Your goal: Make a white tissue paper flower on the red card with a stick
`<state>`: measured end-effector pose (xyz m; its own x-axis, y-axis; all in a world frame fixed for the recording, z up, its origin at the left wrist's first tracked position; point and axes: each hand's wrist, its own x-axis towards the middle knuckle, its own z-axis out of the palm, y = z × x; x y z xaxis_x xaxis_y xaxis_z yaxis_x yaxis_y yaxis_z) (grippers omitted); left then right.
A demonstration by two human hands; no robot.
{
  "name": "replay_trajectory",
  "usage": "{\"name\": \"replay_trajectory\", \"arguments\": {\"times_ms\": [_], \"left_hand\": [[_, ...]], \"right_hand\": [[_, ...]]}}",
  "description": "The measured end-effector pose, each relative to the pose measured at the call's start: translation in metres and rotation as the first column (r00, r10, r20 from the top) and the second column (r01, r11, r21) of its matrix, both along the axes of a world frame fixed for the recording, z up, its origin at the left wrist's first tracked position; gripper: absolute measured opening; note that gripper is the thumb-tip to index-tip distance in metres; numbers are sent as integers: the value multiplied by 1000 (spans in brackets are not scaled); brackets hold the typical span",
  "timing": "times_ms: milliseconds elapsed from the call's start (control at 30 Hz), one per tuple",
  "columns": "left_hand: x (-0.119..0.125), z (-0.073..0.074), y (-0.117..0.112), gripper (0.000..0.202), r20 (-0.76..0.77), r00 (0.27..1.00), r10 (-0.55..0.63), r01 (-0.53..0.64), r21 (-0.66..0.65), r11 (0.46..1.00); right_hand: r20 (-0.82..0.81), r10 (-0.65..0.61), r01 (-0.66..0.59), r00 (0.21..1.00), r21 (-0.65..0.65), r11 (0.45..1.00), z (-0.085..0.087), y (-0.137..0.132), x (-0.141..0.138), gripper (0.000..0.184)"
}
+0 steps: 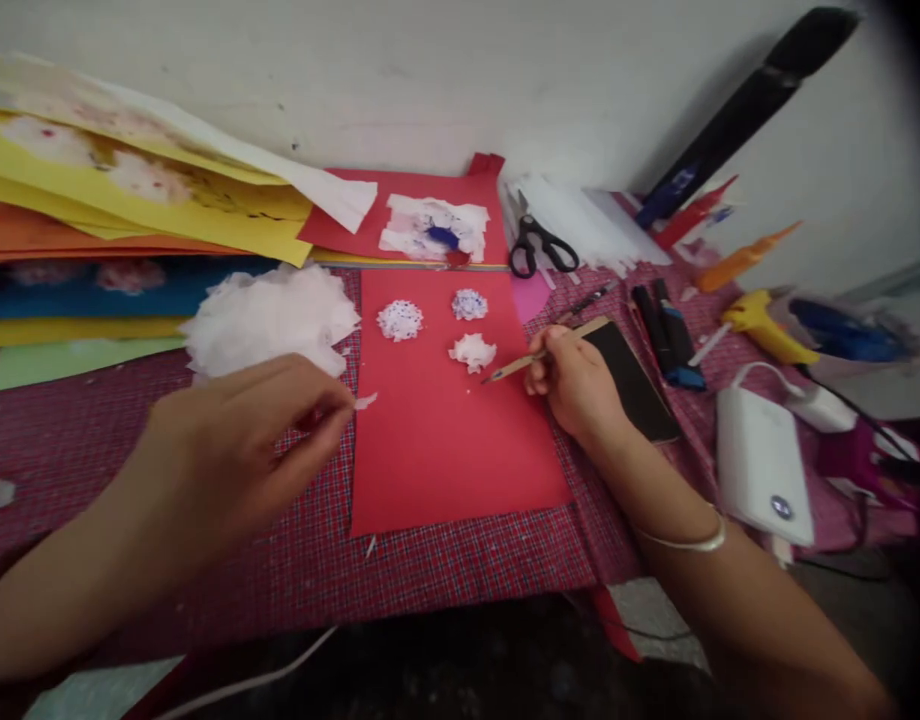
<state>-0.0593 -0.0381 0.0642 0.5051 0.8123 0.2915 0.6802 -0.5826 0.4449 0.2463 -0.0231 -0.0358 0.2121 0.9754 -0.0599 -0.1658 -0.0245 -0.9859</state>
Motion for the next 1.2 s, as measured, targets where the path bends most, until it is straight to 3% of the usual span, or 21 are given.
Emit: {"name": "replay_trajectory", "arguments": {"times_ms": [100,200,300,367,533,667,867,1067,1200], "left_hand": [[27,-8,24,15,94,995,12,12,-249,968],[48,-21,52,13,279,958,66,93,-521,849],[61,-36,66,15,407,904,129,187,-648,738],[65,-46,69,19,439,885,154,213,-678,703],[60,-62,70,12,394,910,128,197,-683,703],[57,-62,71,15,337,932,134,149,-692,706],[59,-61,72,9,257,963,79,141,-734,664],[56,-63,78,9,184,980,-79,186,-689,700],[64,-52,82,9,120,973,-199,232,-564,792]], "right_hand": [[-13,-42,42,999,5,999,1,-1,0,29],[-26,-59,59,998,-1,998,3,-1,-1,29],[-32,-53,53,998,-4,999,4,-1,-1,29],[-27,-39,39,999,-3,999,4,0,0,28],[39,13,-13,999,-2,1000,6,-2,-1,27],[101,46,-47,994,10,999,9,-5,-5,30],[129,34,-39,991,37,999,8,-4,-8,27],[139,-33,25,990,60,998,5,-2,-9,24],[137,-50,39,989,81,996,3,-1,-8,24]]}}
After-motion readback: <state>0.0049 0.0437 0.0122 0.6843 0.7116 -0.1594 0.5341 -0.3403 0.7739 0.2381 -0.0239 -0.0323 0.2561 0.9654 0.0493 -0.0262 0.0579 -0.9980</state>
